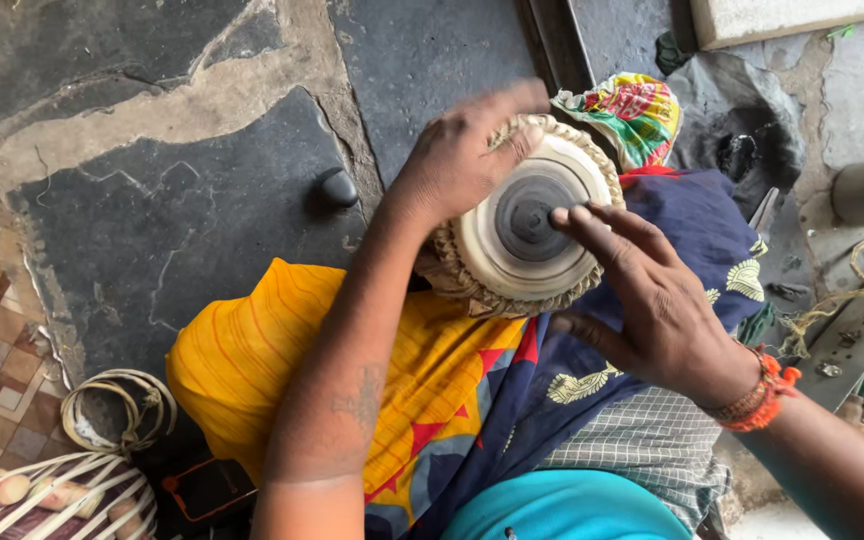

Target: The person sits on the floor with a tabla drum on their lap and works the black paste on the drumhead, rubbing and pressing it with their fingers to spread it evenly. They pick up a small dark object from the floor, use a flat metal tool on the drumhead, dip into a metal cup, and continue rubbing the paste surface by hand.

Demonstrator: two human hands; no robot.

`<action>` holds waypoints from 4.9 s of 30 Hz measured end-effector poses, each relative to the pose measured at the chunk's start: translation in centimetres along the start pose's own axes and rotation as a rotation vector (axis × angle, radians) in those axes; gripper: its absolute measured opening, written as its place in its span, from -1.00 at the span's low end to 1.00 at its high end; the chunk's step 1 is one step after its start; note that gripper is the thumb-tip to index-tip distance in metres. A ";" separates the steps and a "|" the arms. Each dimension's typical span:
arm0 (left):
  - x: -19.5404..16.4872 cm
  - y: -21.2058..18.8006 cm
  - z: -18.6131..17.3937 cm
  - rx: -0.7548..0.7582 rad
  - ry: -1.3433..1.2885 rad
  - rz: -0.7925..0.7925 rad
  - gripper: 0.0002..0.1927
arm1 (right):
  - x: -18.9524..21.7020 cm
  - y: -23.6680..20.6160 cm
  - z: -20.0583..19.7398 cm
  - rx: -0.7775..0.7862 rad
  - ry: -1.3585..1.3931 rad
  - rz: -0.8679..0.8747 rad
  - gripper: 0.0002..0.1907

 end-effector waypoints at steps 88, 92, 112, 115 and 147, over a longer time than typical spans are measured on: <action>1.3 -0.6 0.1 0.197 -0.310 -0.242 -0.69 | 1.6 0.8 0.9 0.066 -0.252 0.203 0.03; 1.3 -0.5 0.1 0.197 -0.294 -0.252 -0.68 | 2.4 0.0 0.7 0.131 -0.149 0.194 0.07; 1.5 -1.1 0.3 0.194 -0.306 -0.288 -0.67 | 1.8 0.1 1.7 0.015 -0.243 0.201 0.00; 1.7 -0.6 0.4 0.196 -0.295 -0.290 -0.68 | 3.0 -1.1 2.3 -0.075 -0.125 0.176 -0.04; 1.6 -0.9 0.1 0.216 -0.357 -0.271 -0.67 | 2.1 -0.6 0.8 0.070 -0.178 0.140 0.01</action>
Point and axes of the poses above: each hand's wrist, its own y-axis towards the middle knuckle, its own z-axis out of the palm, x = y × z, the point moved 1 cm from there along y, towards the middle knuckle, and after that the axes turned 6 degrees about z, right-handed, at the moved point
